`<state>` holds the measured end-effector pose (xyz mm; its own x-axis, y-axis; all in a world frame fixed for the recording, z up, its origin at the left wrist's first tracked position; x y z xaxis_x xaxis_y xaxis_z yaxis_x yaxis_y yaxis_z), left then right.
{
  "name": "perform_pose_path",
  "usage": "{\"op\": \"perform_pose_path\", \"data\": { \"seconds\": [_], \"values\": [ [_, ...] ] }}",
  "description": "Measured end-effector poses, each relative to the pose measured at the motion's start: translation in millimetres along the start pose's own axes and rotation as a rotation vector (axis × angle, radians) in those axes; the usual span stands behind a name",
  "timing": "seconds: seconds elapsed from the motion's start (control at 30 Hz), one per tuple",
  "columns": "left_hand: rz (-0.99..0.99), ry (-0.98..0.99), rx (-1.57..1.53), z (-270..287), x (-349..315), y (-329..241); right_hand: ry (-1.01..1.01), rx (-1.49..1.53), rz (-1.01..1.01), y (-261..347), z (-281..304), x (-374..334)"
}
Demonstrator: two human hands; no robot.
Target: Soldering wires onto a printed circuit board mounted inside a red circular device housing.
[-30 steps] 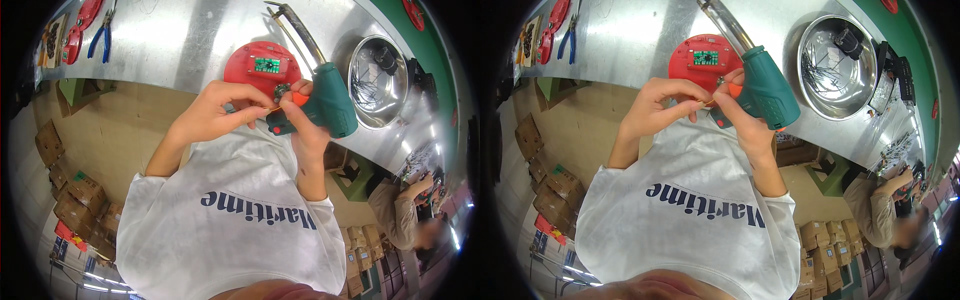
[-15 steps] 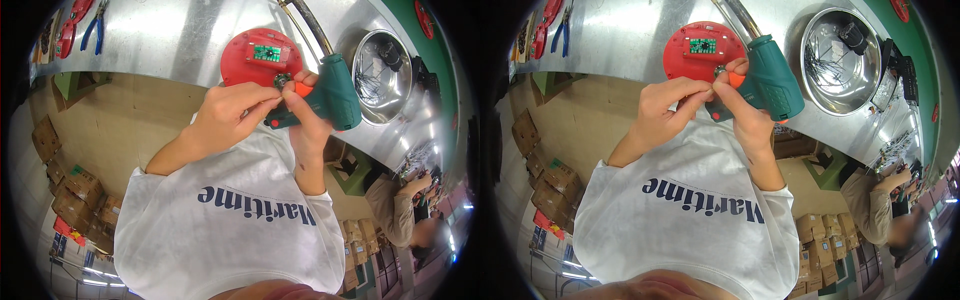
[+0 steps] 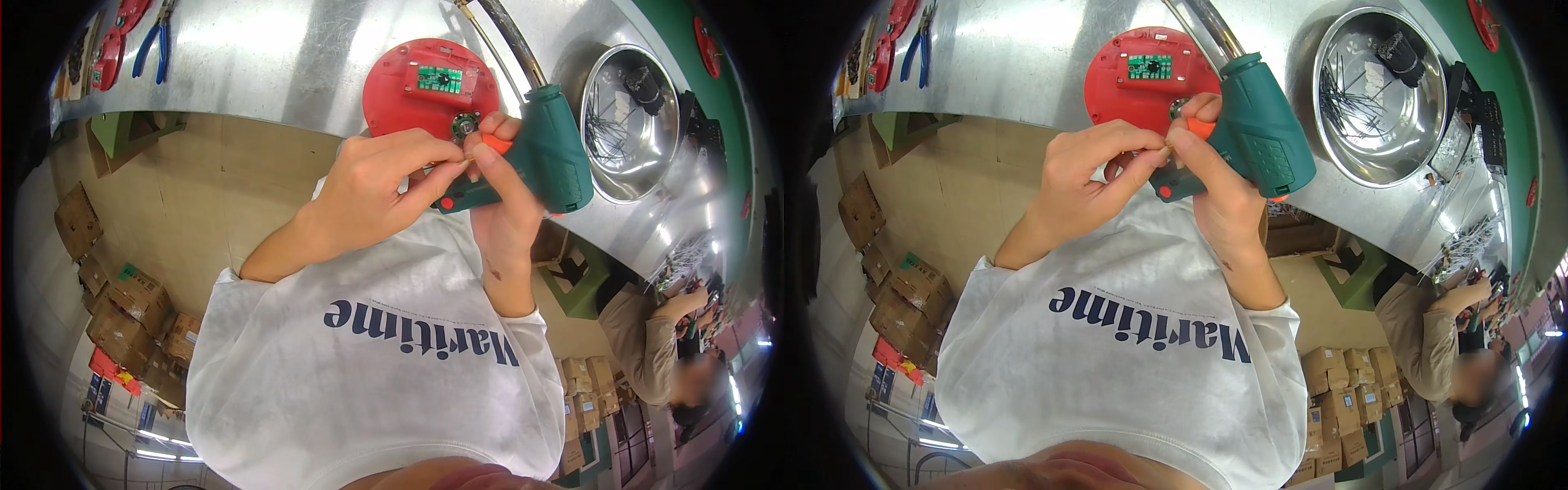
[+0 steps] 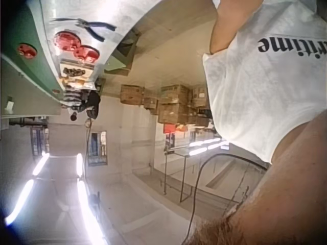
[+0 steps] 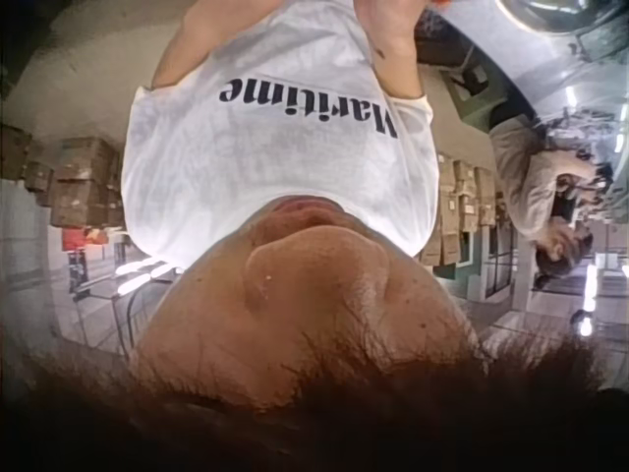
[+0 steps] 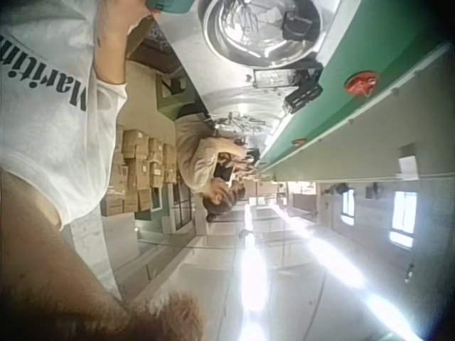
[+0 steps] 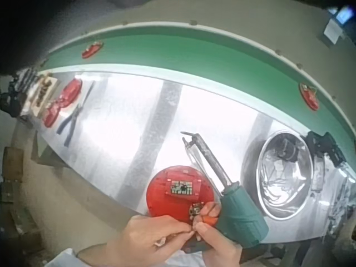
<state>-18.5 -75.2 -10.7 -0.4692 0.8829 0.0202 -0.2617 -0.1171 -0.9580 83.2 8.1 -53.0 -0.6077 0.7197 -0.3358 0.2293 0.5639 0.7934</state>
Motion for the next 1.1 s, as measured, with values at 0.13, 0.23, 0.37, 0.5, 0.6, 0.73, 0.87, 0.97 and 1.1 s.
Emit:
{"op": "perform_pose_path", "data": {
  "seconds": [0.13,0.23,0.37,0.5,0.6,0.73,0.87,0.97,1.1],
  "values": [
    [-0.011,-0.088,0.051,3.4,-3.2,-4.6,-0.013,-0.022,0.025,-0.9,2.0,-0.5],
    [-0.074,-0.137,0.084,4.6,-5.7,-3.2,-0.016,-0.014,0.039,1.0,1.0,-2.1],
    [-0.065,-0.2,0.072,9.7,-5.9,4.1,0.007,0.024,0.033,4.0,4.2,-2.6],
    [0.057,-0.377,-0.006,21.1,3.7,27.2,-0.044,-0.111,0.044,15.4,26.6,-11.7],
    [-0.015,-0.382,0.097,20.3,8.9,29.9,0.04,-0.276,0.043,24.0,38.7,-20.7],
    [0.066,-0.412,0.061,22.5,9.1,32.9,0.111,-0.471,-0.087,24.5,50.4,-34.4],
    [0.109,-0.414,0.074,21.8,11.8,35.2,0.15,-0.683,-0.042,29.9,58.7,-37.2],
    [0.122,-0.41,0.079,22.1,11.9,33.3,0.114,-0.648,-0.041,29.2,67.6,-37.9],
    [0.129,-0.421,0.051,22.1,12.2,35.6,0.122,-0.695,-0.073,29.2,66.7,-35.9]
  ]
}}
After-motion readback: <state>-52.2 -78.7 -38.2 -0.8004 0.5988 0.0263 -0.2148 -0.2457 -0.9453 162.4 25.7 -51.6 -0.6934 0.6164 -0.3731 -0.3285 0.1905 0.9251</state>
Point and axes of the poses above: each hand's wrist, its own x-axis towards the middle knuckle, its own z-axis out of the back of the hand, y = z × x, the point moved 9 cm from there along x, towards the middle knuckle, and after that the axes turned 3 degrees about z, right-handed, at the moved point
